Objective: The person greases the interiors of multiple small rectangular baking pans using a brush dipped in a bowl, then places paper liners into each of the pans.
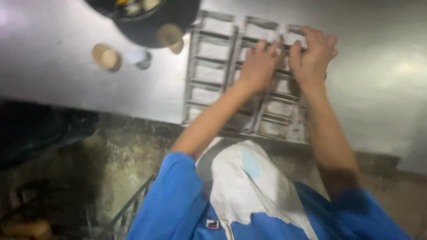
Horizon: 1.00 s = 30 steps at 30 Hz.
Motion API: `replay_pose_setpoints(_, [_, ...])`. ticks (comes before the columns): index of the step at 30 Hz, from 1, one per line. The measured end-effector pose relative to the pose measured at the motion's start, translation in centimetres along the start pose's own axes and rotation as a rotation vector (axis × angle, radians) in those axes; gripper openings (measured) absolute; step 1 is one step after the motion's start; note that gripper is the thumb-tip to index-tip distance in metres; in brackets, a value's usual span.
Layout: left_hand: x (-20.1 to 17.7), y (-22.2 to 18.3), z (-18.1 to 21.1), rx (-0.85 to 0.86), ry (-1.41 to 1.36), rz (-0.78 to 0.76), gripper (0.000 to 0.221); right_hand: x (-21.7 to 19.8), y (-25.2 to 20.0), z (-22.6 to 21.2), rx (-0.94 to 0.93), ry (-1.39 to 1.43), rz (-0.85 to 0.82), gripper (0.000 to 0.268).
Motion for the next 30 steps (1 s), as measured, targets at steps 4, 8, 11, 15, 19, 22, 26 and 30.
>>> replay_pose_setpoints(4, [-5.7, -13.5, -0.9, -0.122, -0.367, 0.027, 0.037, 6.4, 0.3, -14.0, -0.315, 0.343, -0.062, 0.014])
replay_pose_setpoints(8, [-10.8, -24.9, -4.2, -0.288, -0.54, 0.068, 0.042, 15.6, 0.7, -28.7, -0.522, 0.398, -0.335, 0.039])
replay_pose_setpoints(11, [-13.5, -30.9, -7.9, -0.364, -0.531, 0.183, 0.039, 21.9, 2.3, -34.4, -0.536, 0.404, -0.406, 0.048])
replay_pose_setpoints(15, [-14.8, -36.5, -14.0, -0.584, -0.573, 0.291, 0.037, 28.3, 3.6, -35.7, -0.555, 0.176, -0.601, 0.033])
replay_pose_setpoints(19, [-16.4, -38.6, -17.8, -0.623, -0.508, 0.367, 0.037, 29.2, 2.1, -34.4, -0.522, 0.056, -0.765, 0.014])
replay_pose_setpoints(22, [-17.4, -37.8, -19.4, -0.649, -0.589, 0.384, 0.035, 26.2, 1.5, -35.0, -0.536, 0.2, -0.557, 0.016])
replay_pose_setpoints(26, [-18.6, -34.9, -19.6, -0.578, -0.578, 0.353, 0.036, 21.7, 1.2, -34.0, -0.382, 0.396, -0.454, 0.027])
replay_pose_setpoints(30, [-17.6, -31.6, -18.3, -0.638, -0.725, 0.343, 0.037, 14.7, 1.2, -29.1, -0.229, 0.547, -0.304, 0.013])
Point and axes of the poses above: each hand's wrist, its own y-axis towards the middle knuckle, its own x-axis out of the palm, z = x × y, the point moved 8 cm from there along y, towards the middle knuckle, and after that the axes turned 2 degrees about -y, right-handed, at the moved point
